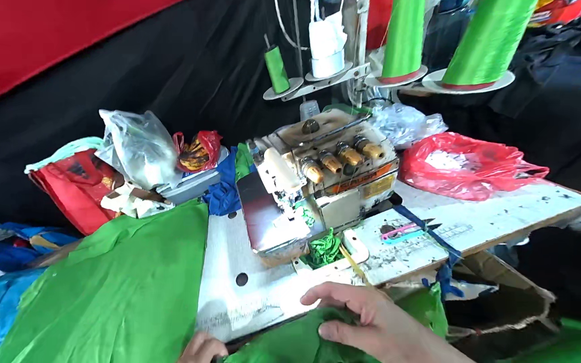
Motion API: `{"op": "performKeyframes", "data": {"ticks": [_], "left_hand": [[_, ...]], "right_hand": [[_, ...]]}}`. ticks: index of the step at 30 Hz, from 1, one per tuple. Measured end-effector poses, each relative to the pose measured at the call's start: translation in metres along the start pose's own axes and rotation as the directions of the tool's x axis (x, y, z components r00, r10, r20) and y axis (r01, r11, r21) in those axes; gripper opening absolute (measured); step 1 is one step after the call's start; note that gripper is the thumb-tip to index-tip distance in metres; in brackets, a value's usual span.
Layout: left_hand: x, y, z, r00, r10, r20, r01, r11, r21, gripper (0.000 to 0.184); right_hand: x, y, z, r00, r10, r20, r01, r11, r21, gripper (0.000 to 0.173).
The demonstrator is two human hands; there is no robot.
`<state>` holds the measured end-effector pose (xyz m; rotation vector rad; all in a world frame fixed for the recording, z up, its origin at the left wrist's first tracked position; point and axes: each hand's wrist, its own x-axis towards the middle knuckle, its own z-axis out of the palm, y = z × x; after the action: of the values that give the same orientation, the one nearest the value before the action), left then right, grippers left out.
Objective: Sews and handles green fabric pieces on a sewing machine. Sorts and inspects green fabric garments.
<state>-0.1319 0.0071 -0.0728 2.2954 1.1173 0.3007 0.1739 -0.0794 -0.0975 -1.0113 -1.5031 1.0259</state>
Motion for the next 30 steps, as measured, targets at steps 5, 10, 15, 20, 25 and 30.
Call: {"op": "performKeyframes", "data": {"ticks": [5,10,15,20,25,30], "left_hand": [[0.011,0.040,0.045,0.952,0.305,0.024,-0.276,0.890,-0.362,0.054],[0.024,0.044,0.067,0.979,0.187,-0.077,-0.192,0.741,-0.644,0.020],[0.025,0.038,0.066,0.985,0.159,-0.073,-0.166,0.715,-0.679,0.013],[0.027,0.033,0.062,0.981,0.166,-0.102,-0.190,0.710,-0.678,0.017],[0.027,0.038,0.064,0.986,0.152,-0.065,-0.156,0.727,-0.669,0.015],[0.030,0.039,0.070,0.981,0.146,-0.126,-0.193,0.733,-0.653,0.016]], "right_hand": [[0.000,0.007,0.025,0.978,-0.086,0.192,0.090,0.996,-0.011,0.034],[-0.003,0.011,0.019,1.000,-0.008,-0.027,0.007,1.000,-0.030,0.042],[-0.005,0.020,0.021,0.995,0.019,-0.094,-0.017,1.000,0.022,0.039],[-0.002,0.022,0.021,0.999,0.002,-0.052,0.004,0.992,0.126,0.024],[-0.003,0.025,0.017,0.988,0.029,-0.149,-0.006,0.988,0.155,0.018],[-0.005,0.027,0.017,0.994,0.018,-0.107,-0.001,0.987,0.159,0.024]]}}
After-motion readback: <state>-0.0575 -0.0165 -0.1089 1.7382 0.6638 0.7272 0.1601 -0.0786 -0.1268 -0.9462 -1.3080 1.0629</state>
